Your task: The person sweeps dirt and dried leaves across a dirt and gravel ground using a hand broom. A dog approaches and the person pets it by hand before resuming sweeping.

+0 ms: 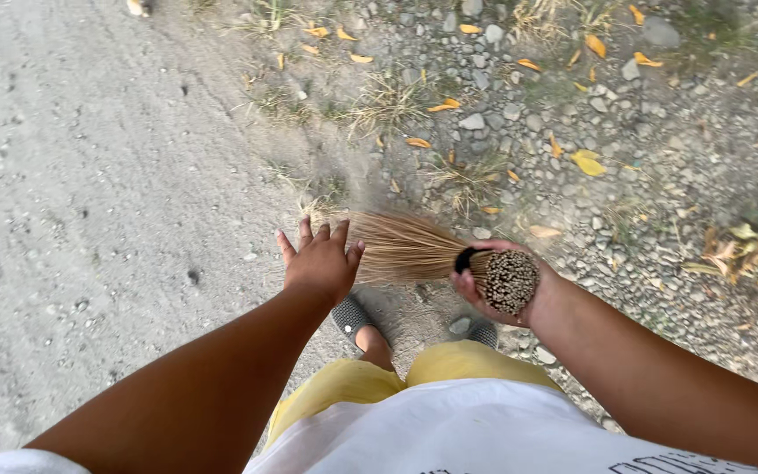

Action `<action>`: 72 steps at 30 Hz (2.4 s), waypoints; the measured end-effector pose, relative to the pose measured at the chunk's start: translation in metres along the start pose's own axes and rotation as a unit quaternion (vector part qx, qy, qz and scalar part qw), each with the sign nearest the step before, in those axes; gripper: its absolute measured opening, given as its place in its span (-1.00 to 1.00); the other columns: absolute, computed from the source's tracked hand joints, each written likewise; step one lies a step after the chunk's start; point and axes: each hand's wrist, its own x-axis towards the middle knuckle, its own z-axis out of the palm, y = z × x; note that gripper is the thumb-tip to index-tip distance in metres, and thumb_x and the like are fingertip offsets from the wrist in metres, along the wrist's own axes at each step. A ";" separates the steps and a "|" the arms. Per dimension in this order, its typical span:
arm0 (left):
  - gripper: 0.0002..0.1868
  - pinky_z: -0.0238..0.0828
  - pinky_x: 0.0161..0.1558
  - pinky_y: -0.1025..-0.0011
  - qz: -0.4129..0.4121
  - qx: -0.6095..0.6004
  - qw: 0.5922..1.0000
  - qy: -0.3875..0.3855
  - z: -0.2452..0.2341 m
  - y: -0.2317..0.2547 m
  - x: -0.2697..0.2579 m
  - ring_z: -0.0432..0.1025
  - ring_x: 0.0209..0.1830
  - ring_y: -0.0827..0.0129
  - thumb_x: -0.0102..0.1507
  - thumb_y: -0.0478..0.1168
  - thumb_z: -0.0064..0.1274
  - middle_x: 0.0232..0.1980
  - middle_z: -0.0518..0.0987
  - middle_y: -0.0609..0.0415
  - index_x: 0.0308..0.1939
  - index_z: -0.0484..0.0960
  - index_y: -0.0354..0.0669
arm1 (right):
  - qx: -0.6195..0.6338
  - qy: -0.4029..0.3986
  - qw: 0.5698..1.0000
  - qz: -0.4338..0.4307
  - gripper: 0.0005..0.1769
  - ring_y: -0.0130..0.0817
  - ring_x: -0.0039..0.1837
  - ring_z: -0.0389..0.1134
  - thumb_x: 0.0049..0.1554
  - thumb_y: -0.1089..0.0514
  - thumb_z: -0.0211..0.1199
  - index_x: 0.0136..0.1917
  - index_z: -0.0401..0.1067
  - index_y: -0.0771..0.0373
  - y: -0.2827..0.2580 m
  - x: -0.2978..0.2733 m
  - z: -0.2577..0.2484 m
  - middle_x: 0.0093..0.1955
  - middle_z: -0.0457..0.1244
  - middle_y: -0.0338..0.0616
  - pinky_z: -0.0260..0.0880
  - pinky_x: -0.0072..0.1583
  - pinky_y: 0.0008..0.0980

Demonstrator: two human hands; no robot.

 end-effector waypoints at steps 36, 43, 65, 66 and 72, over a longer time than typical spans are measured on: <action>-0.31 -0.66 0.48 -0.32 0.071 0.008 0.997 0.000 0.000 0.007 0.031 -0.36 0.68 0.00 0.41 0.24 -0.49 0.63 0.04 -0.01 0.58 0.03 0.12 | -0.195 0.044 0.980 -0.007 -0.45 -0.20 -0.30 0.40 0.09 0.03 0.30 0.11 0.27 0.54 -0.054 -0.001 -0.053 -0.15 0.33 0.28 0.57 -0.26 -0.36; -0.30 -0.66 0.48 -0.32 0.044 -0.011 0.999 -0.002 -0.005 0.000 0.024 -0.37 0.68 -0.01 0.42 0.25 -0.50 0.62 0.05 -0.04 0.59 0.03 0.12 | -0.304 0.056 0.935 -0.176 -0.46 -0.17 -0.27 0.41 0.02 -0.02 0.27 0.17 0.29 0.31 -0.019 -0.033 -0.039 -0.16 0.35 0.07 0.55 -0.31 -0.26; -0.31 -0.66 0.49 -0.30 -0.070 -0.062 0.995 0.046 -0.055 -0.045 0.030 -0.38 0.69 0.04 0.42 0.26 -0.55 0.63 0.06 0.00 0.58 0.04 0.14 | -0.224 -0.148 0.963 -0.035 -0.58 -0.11 -0.18 0.42 0.02 0.08 0.30 0.03 0.32 0.40 -0.043 0.060 0.149 -0.14 0.30 0.10 0.59 -0.08 -0.11; -0.30 -0.65 0.50 -0.30 -0.075 -0.059 0.994 0.045 -0.057 -0.047 0.034 -0.37 0.69 0.04 0.42 0.26 -0.54 0.63 0.07 0.00 0.58 0.04 0.13 | -0.189 -0.163 0.968 0.033 -0.56 -0.12 -0.18 0.42 0.04 0.08 0.30 0.04 0.30 0.44 -0.045 0.075 0.160 -0.11 0.30 0.16 0.59 -0.09 -0.13; -0.29 -0.66 0.50 -0.29 -0.092 -0.026 0.995 0.040 -0.088 -0.068 0.081 -0.37 0.68 0.03 0.41 0.26 -0.52 0.64 0.01 0.02 0.60 -0.02 0.16 | -0.109 -0.235 0.957 0.134 -0.67 -0.14 -0.16 0.41 0.16 0.09 0.16 0.05 0.28 0.40 -0.133 0.151 0.149 -0.04 0.26 0.24 0.59 -0.16 -0.27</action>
